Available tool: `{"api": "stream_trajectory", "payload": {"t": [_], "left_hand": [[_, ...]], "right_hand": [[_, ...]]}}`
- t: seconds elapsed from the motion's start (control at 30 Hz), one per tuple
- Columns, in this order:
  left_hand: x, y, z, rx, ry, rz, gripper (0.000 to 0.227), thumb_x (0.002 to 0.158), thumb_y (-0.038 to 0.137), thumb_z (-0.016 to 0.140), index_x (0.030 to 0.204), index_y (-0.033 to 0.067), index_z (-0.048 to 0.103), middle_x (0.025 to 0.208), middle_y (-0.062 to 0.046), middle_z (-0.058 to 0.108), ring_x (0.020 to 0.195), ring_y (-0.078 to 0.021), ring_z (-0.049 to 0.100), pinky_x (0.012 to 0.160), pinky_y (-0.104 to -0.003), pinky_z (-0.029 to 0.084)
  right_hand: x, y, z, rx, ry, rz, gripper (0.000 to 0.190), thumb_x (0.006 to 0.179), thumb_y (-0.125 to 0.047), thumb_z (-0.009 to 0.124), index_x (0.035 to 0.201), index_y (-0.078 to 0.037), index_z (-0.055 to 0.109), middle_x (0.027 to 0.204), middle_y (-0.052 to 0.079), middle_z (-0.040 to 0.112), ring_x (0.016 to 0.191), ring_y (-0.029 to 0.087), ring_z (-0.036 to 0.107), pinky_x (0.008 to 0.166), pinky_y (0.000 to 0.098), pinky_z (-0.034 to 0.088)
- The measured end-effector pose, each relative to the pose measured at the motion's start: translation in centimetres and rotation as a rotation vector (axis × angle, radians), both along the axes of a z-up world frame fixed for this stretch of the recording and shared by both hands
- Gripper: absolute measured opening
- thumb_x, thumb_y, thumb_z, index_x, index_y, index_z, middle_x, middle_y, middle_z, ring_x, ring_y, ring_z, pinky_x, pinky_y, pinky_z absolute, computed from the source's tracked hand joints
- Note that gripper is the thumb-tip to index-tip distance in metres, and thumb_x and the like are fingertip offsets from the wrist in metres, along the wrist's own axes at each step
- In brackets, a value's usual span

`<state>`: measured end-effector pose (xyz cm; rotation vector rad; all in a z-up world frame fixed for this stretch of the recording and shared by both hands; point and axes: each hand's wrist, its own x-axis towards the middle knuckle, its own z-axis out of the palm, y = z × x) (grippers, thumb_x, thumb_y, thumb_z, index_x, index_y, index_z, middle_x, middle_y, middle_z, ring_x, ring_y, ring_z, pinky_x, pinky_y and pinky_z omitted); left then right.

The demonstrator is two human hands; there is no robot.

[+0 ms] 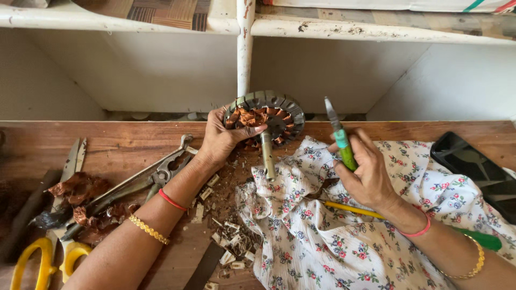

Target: The person uses pliers and a screwdriver to remove copper wire from a motor armature. They systematically cut and pull out the wire from the slots, placing the removed pieces on the table.

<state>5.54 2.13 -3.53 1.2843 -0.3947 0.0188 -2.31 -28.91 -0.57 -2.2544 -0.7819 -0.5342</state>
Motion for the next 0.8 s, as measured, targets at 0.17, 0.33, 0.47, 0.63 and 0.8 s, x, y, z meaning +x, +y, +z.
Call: {"api": "stream_trajectory", "payload": {"t": [0.17,0.33,0.47,0.63,0.8], "left_hand": [[0.0,0.4,0.0,-0.033,0.083,0.017,0.023,0.084,0.002,0.085,0.105,0.003,0.076,0.093,-0.005,0.077,0.075,-0.0104,0.067,0.067,-0.028,0.059],[-0.2,0.7,0.4,-0.088,0.133,-0.05,0.022,0.082,0.001,0.084,0.103,0.0047,0.077,0.086,-0.003,0.075,0.067,-0.0101,0.065,0.06,-0.027,0.056],[-0.6,0.9,0.4,-0.143,0.132,-0.143,0.02,0.082,-0.003,0.082,0.099,0.005,0.075,0.088,-0.002,0.076,0.073,-0.0103,0.07,0.066,-0.027,0.06],[-0.5,1.3,0.2,-0.155,0.139,-0.161,0.018,0.082,-0.003,0.082,0.096,0.0049,0.074,0.085,-0.003,0.075,0.069,-0.0118,0.069,0.06,-0.029,0.059],[0.0,1.3,-0.3,-0.148,0.083,-0.156,0.023,0.082,-0.005,0.083,0.101,0.0052,0.075,0.091,-0.002,0.075,0.078,-0.0099,0.07,0.071,-0.027,0.061]], "right_hand": [[0.3,0.3,-0.4,-0.152,0.019,-0.092,0.035,0.076,-0.002,0.068,0.109,0.007,0.059,0.11,0.018,0.056,0.085,0.029,0.064,0.075,0.0425,0.052],[-0.5,0.9,-0.3,-0.149,-0.097,-0.188,0.03,0.081,0.0,0.069,0.108,0.006,0.058,0.114,0.021,0.054,0.089,0.032,0.065,0.076,0.0431,0.053],[-0.9,1.1,0.0,-0.234,-0.317,-0.192,0.037,0.075,-0.001,0.071,0.107,0.005,0.057,0.123,0.022,0.054,0.101,0.038,0.064,0.085,0.0457,0.055],[-1.1,0.9,-0.3,-0.171,-0.292,-0.222,0.036,0.078,-0.002,0.072,0.108,0.007,0.055,0.121,0.026,0.052,0.098,0.036,0.064,0.083,0.0444,0.055],[-1.1,1.5,-0.9,-0.314,-0.347,-0.167,0.035,0.073,-0.002,0.072,0.104,0.004,0.056,0.119,0.022,0.055,0.102,0.038,0.064,0.086,0.0455,0.056]]}}
